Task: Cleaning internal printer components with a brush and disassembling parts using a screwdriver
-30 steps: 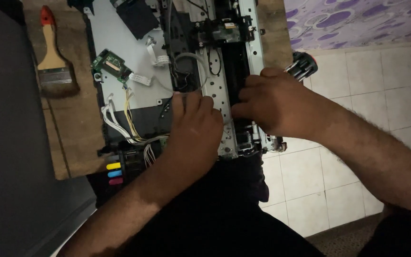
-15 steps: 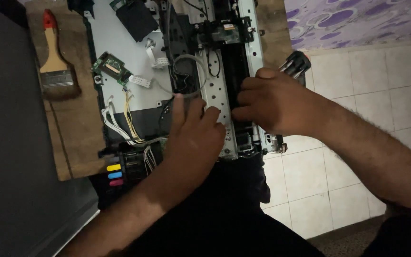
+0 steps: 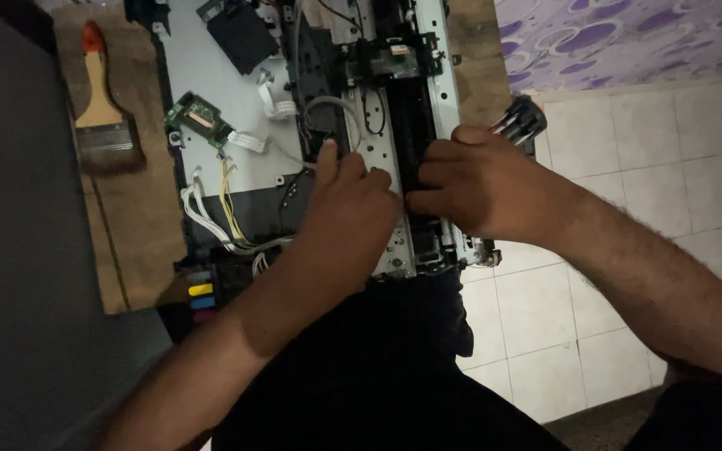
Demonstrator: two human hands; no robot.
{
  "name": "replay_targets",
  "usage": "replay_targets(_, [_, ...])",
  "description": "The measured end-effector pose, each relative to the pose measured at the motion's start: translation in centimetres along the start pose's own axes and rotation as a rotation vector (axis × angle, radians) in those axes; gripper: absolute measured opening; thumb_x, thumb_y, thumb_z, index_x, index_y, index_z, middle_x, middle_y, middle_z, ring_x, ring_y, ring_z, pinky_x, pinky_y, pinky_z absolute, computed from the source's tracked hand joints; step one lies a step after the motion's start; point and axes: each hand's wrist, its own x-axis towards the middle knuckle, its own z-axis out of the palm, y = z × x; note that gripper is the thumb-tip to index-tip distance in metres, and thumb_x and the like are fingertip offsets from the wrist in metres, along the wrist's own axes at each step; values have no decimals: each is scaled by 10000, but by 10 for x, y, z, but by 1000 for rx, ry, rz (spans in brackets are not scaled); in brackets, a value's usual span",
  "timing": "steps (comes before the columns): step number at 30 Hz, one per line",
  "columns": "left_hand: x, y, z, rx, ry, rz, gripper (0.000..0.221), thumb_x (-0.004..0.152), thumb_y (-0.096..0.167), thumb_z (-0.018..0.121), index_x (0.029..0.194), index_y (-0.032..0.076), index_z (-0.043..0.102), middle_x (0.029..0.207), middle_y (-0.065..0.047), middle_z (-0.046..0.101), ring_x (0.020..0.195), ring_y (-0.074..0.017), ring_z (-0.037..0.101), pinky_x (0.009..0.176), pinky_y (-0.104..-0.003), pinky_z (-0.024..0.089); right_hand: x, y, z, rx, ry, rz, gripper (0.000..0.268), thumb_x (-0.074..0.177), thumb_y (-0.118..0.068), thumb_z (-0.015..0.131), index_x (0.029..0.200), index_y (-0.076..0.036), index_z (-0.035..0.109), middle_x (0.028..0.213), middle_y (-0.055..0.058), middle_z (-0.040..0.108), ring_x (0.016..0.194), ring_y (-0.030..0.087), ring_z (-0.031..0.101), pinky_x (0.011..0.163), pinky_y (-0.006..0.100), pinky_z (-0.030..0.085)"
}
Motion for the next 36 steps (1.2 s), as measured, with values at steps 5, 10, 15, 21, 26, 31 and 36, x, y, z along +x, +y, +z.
replay_targets(5, [11,-1,-2,12,-125,-9,216,754,10,627,792,166,771,812,-31,669,982,-367,582,1141,-673,317,-5,1,9,-61,-37,1,297,790,108,708,823,-180,644,726,-25,542,753,196,511,694,350,344])
replay_targets(10, [18,-11,5,9,-237,32,188,898,143,639,758,187,757,753,9,670,1025,-367,559,1140,-686,255,-5,-3,0,-52,-33,27,250,831,73,699,806,-169,645,698,1,529,717,218,506,663,357,333])
replay_targets(15, [26,-16,9,-37,-305,61,289,813,-8,626,637,212,692,667,34,634,989,-324,553,1080,-578,315,-11,-15,0,-209,-68,39,211,863,4,746,839,-191,669,730,-24,576,767,213,578,710,351,429])
replay_targets(21, [29,-19,15,-67,-300,62,205,802,29,666,680,189,705,671,-18,666,1031,-381,541,1099,-718,292,-5,-28,-6,-183,-142,99,371,776,-1,780,1078,-211,730,703,-5,579,701,242,592,600,387,520])
replay_targets(26, [33,-20,15,-109,-425,19,184,794,28,701,704,188,697,700,5,654,1108,-349,507,1158,-666,218,-4,-33,-4,-193,-201,75,537,692,63,796,1159,-191,724,714,13,596,635,232,608,590,393,530])
replay_targets(31, [36,-20,10,-65,-470,-4,229,810,62,690,680,250,674,715,58,661,1124,-311,502,1093,-585,248,3,-33,-2,-139,-225,69,380,705,88,762,961,-184,694,756,9,613,639,236,602,677,391,489])
replay_targets(36, [33,-22,20,-132,-353,26,216,799,38,630,682,211,685,702,11,670,1092,-341,521,1088,-623,250,7,-31,0,-165,-217,29,315,754,36,790,961,-192,723,805,7,646,686,214,602,654,370,475])
